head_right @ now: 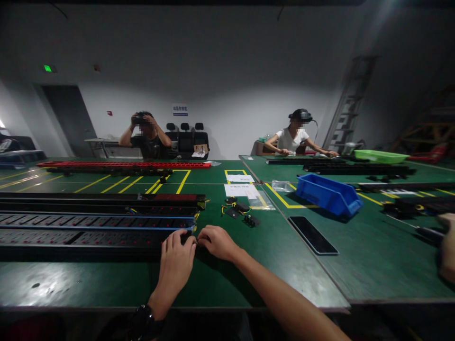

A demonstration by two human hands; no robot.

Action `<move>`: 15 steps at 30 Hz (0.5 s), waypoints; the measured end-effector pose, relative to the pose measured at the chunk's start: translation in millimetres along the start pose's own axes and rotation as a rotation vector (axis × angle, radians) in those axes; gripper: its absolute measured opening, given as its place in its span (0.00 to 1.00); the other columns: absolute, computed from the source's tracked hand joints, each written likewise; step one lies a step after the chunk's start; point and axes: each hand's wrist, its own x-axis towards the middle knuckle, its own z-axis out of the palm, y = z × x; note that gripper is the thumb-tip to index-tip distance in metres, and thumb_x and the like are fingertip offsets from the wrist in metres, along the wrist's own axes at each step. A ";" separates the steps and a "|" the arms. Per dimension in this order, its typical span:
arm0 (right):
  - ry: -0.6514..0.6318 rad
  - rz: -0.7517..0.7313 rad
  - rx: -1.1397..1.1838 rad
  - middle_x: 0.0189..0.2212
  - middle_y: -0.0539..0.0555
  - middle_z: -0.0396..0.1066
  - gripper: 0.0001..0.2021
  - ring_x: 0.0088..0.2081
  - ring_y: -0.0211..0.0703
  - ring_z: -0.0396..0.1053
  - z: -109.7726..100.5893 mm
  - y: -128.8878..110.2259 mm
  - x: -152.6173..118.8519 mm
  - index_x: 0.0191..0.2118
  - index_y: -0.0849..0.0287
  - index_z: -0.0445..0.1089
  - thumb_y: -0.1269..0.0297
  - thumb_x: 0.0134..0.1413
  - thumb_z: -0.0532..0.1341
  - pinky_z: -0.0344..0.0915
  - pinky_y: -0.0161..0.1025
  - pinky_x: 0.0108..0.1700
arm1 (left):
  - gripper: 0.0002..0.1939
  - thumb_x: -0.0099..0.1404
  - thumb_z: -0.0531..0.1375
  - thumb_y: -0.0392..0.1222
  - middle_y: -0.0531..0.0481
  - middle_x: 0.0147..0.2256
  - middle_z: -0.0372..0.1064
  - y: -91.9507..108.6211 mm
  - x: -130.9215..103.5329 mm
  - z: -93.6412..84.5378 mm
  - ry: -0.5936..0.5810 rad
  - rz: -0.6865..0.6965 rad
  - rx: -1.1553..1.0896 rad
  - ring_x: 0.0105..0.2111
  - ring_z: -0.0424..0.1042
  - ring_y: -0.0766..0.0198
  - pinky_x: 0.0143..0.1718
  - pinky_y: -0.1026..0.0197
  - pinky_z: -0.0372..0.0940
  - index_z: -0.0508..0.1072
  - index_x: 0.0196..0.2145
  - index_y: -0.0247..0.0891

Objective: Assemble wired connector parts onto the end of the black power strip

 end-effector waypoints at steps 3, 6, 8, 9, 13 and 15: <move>-0.014 0.033 0.043 0.33 0.51 0.75 0.04 0.36 0.41 0.71 -4.3 -0.9 2.6 0.36 0.58 0.77 0.71 0.59 0.64 0.63 0.35 0.40 | 0.10 0.71 0.58 0.37 0.40 0.51 0.69 0.5 -0.2 -0.2 0.009 0.002 0.002 0.54 0.67 0.49 0.55 0.45 0.63 0.79 0.43 0.41; -0.089 0.064 0.203 0.32 0.51 0.75 0.07 0.33 0.40 0.70 -14.9 7.2 5.6 0.41 0.59 0.78 0.64 0.60 0.64 0.64 0.35 0.36 | 0.10 0.71 0.57 0.37 0.40 0.51 0.69 0.8 -0.3 -0.3 0.000 0.000 0.001 0.54 0.67 0.49 0.56 0.44 0.63 0.79 0.43 0.40; -0.091 0.117 0.300 0.31 0.51 0.75 0.12 0.30 0.39 0.68 -23.4 15.9 6.2 0.45 0.60 0.77 0.59 0.62 0.63 0.63 0.34 0.33 | 0.10 0.71 0.57 0.37 0.40 0.52 0.69 0.9 -0.4 -0.1 -0.003 -0.003 0.001 0.54 0.67 0.48 0.55 0.44 0.63 0.79 0.43 0.40; -0.071 0.142 0.319 0.31 0.51 0.75 0.14 0.30 0.38 0.68 -26.9 19.8 6.0 0.45 0.61 0.77 0.57 0.62 0.63 0.63 0.34 0.33 | 0.10 0.71 0.57 0.37 0.39 0.52 0.69 0.9 -0.4 0.1 -0.002 -0.004 0.002 0.54 0.67 0.48 0.55 0.44 0.63 0.79 0.43 0.40; -0.030 0.116 0.238 0.33 0.52 0.75 0.11 0.33 0.39 0.69 -28.2 21.9 4.4 0.44 0.59 0.79 0.60 0.60 0.65 0.64 0.34 0.36 | 0.10 0.71 0.57 0.37 0.39 0.52 0.69 0.7 -0.4 0.5 0.008 0.005 0.010 0.53 0.67 0.48 0.55 0.44 0.63 0.79 0.42 0.39; -0.053 0.061 0.167 0.34 0.52 0.75 0.07 0.34 0.39 0.71 -21.7 15.6 5.0 0.42 0.57 0.80 0.64 0.59 0.66 0.65 0.34 0.38 | 0.11 0.71 0.56 0.37 0.39 0.52 0.70 0.5 0.0 -0.1 0.006 0.005 0.006 0.53 0.67 0.49 0.55 0.44 0.63 0.80 0.42 0.39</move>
